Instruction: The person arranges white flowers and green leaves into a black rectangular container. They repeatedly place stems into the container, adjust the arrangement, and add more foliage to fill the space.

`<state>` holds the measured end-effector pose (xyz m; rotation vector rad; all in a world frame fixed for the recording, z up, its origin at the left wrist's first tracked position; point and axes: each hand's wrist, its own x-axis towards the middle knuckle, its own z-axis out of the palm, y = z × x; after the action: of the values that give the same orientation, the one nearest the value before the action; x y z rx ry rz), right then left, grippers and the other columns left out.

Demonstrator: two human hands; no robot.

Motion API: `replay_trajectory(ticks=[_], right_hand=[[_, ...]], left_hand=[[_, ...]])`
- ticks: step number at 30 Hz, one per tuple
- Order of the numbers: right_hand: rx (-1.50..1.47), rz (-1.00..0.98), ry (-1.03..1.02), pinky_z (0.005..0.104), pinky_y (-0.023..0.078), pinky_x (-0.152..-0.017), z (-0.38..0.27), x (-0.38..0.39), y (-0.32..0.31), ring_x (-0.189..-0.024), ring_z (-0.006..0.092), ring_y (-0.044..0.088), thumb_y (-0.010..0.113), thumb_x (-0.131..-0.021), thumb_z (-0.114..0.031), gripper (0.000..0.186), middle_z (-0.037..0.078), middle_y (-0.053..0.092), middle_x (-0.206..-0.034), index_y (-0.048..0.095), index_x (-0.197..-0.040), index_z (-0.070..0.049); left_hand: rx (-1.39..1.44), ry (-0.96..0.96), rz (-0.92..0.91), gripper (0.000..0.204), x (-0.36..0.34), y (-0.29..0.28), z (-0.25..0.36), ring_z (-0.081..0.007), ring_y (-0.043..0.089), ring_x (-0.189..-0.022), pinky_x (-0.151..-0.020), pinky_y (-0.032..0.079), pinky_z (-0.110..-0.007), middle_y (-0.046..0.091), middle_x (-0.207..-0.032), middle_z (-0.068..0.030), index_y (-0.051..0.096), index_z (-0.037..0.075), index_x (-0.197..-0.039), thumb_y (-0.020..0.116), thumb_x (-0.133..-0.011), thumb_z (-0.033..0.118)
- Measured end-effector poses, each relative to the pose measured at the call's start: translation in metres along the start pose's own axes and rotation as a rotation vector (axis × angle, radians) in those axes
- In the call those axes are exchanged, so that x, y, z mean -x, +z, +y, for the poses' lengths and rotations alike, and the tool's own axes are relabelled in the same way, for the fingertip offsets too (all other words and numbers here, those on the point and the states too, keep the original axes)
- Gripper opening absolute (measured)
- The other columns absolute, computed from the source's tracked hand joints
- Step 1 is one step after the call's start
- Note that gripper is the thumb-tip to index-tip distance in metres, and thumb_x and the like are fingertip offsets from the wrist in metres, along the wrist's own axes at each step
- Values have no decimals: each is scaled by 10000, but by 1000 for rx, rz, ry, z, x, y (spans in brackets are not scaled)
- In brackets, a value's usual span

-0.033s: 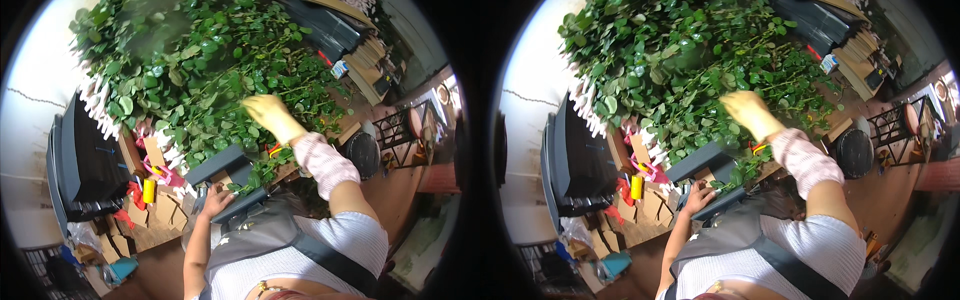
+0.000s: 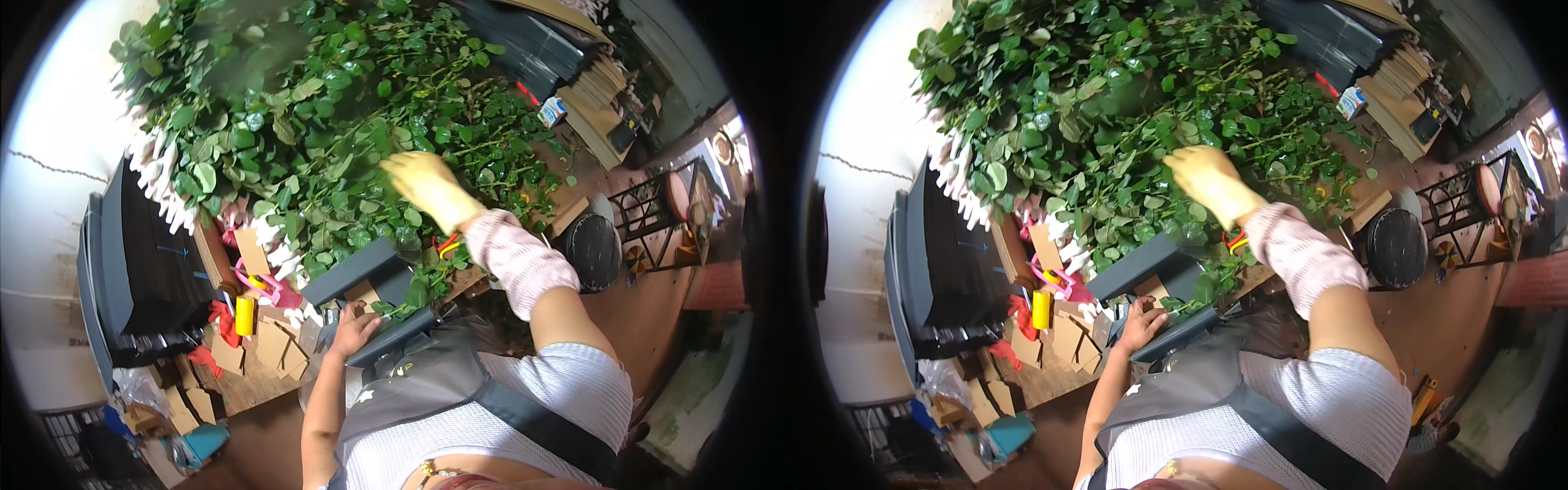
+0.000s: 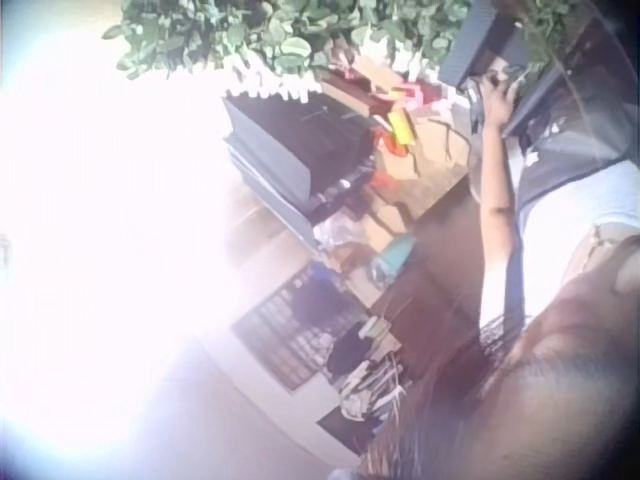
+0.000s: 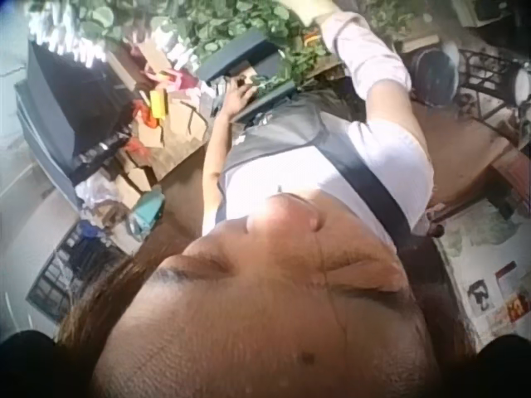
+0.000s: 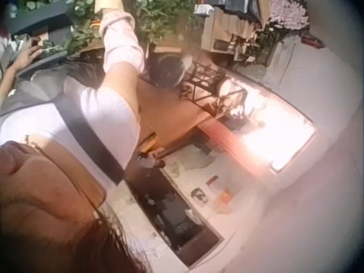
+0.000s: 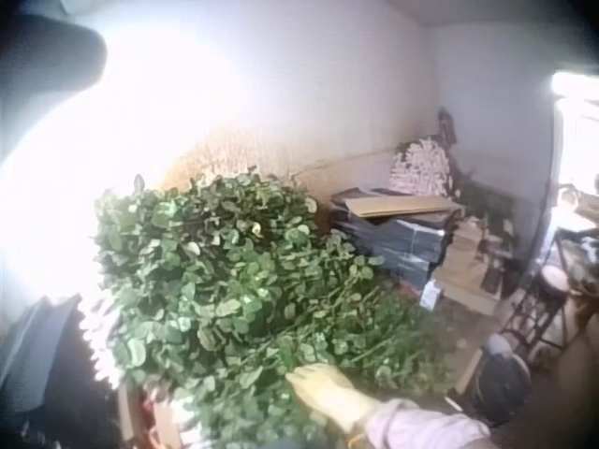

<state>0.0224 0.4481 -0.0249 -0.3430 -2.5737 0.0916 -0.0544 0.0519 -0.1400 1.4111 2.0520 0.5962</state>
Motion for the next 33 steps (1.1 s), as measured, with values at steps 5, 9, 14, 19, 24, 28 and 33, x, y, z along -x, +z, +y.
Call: replay_trajectory(ticks=[5,9,14,19,24,28,33], right_hand=[[13,-459,210,414,497,-992,-7,-47,8,-1031,313,699,693,-824,-108,180,104,755,-982,776,-982,-126],[-202,258,233,417,436,-1094,-4,-77,-68,-1089,285,673,649,-868,-119,180,66,756,-1040,766,-1004,-109],[-53,158,-161,437,514,-988,27,-53,-117,-1097,321,652,649,-839,4,376,115,701,-1254,733,-1180,-129],[-187,111,-215,407,579,-760,-30,-6,-171,-845,300,707,660,-815,9,343,111,746,-1118,757,-1116,-122],[-299,-277,3,359,584,-734,-35,54,-178,-902,267,720,653,-812,64,382,141,744,-1097,741,-1135,-121],[-328,63,-31,425,588,-810,-53,37,-228,-967,367,720,596,-757,134,438,169,742,-1095,713,-1142,-40],[-546,-157,-101,409,598,-751,-51,29,-240,-942,372,721,624,-711,160,490,169,736,-1114,713,-1146,-45]], left_hand=[[9,8,-8,294,0,4,-2,-368,474,-1268,-1084,407,-449,530,-1343,-166,781,206,-1169,739,-917,352],[41,-24,-1,297,6,10,-9,-365,475,-1271,-1088,408,-453,521,-1364,-167,786,220,-1162,751,-906,367],[-4,45,8,304,-3,3,-3,-358,478,-1261,-1084,409,-451,526,-1339,-163,786,221,-1164,766,-893,356],[0,50,17,377,2,5,-3,-367,509,-1229,-1083,405,-444,615,-1266,-139,759,177,-1201,781,-874,363],[174,13,85,516,-3,12,-10,-372,522,-1168,-1046,421,-452,630,-1257,-135,706,117,-1232,843,-781,327],[173,-66,2,440,-1,26,-27,-365,496,-1214,-1052,429,-431,581,-1318,-148,724,135,-1208,806,-788,236],[-19,-11,173,247,25,121,-159,-302,674,-908,-860,545,-400,690,-1053,-134,716,41,-1045,727,-812,122]])
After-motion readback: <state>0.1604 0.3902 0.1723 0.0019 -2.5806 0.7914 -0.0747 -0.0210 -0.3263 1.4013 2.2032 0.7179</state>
